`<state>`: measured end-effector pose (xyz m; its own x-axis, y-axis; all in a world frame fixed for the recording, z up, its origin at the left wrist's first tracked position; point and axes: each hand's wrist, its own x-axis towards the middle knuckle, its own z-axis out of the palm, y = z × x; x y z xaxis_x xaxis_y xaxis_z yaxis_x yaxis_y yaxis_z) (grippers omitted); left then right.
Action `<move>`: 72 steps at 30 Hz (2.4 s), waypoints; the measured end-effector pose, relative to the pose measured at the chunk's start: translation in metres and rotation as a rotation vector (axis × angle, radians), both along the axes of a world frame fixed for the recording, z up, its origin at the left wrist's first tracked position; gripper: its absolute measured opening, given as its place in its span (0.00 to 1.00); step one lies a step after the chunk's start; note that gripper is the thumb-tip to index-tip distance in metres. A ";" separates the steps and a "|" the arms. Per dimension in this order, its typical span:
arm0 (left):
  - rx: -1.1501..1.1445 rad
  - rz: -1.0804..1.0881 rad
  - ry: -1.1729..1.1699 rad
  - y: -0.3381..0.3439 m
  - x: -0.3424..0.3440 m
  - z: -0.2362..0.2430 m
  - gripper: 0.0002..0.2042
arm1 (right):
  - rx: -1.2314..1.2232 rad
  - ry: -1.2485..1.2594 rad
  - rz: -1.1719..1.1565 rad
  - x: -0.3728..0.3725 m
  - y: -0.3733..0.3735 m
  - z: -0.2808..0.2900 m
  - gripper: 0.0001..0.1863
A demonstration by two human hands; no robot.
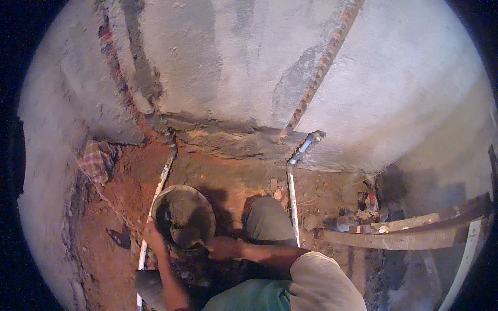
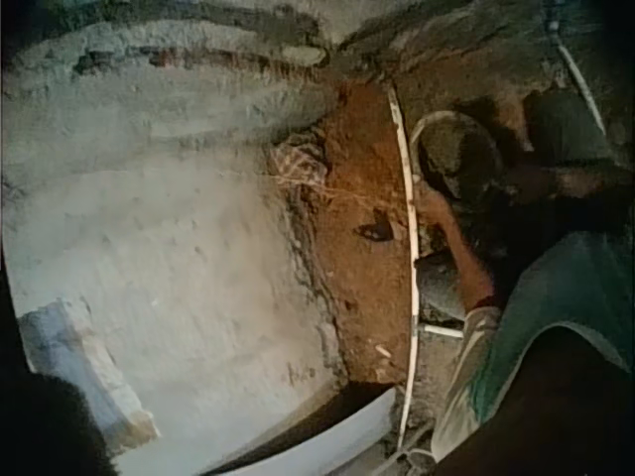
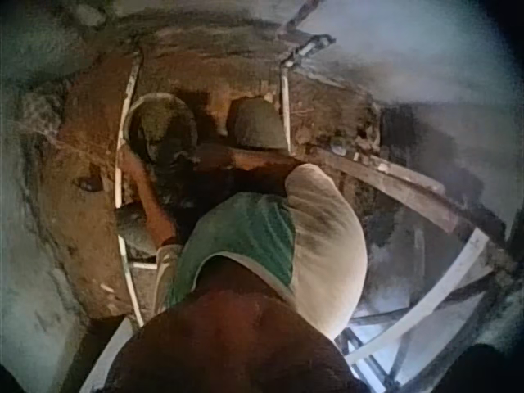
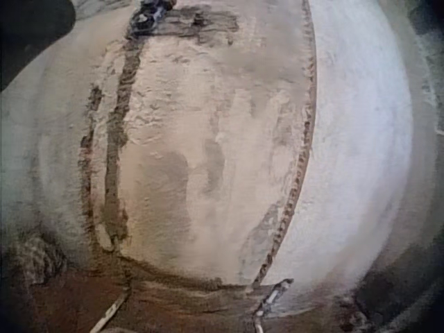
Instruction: The person uses a trowel to apply cement from a bucket onto the lower part of a wall and around exposed pipes.
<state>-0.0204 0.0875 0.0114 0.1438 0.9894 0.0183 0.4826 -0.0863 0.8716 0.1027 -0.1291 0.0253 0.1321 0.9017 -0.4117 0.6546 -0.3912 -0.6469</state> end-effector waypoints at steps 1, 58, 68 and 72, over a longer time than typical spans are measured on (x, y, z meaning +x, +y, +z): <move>0.002 -0.006 -0.004 -0.002 -0.002 -0.001 0.23 | -0.077 -0.019 0.023 -0.004 0.006 0.012 0.29; -0.112 -0.298 -0.189 -0.014 -0.012 0.019 0.22 | 0.092 -0.375 0.462 -0.030 0.020 -0.055 0.16; -0.159 -0.182 -0.011 -0.004 -0.003 0.007 0.25 | 0.012 -0.091 0.283 -0.011 0.034 -0.067 0.23; -0.147 0.071 0.089 0.015 -0.032 -0.036 0.27 | -0.331 0.074 -0.102 -0.009 0.039 0.026 0.26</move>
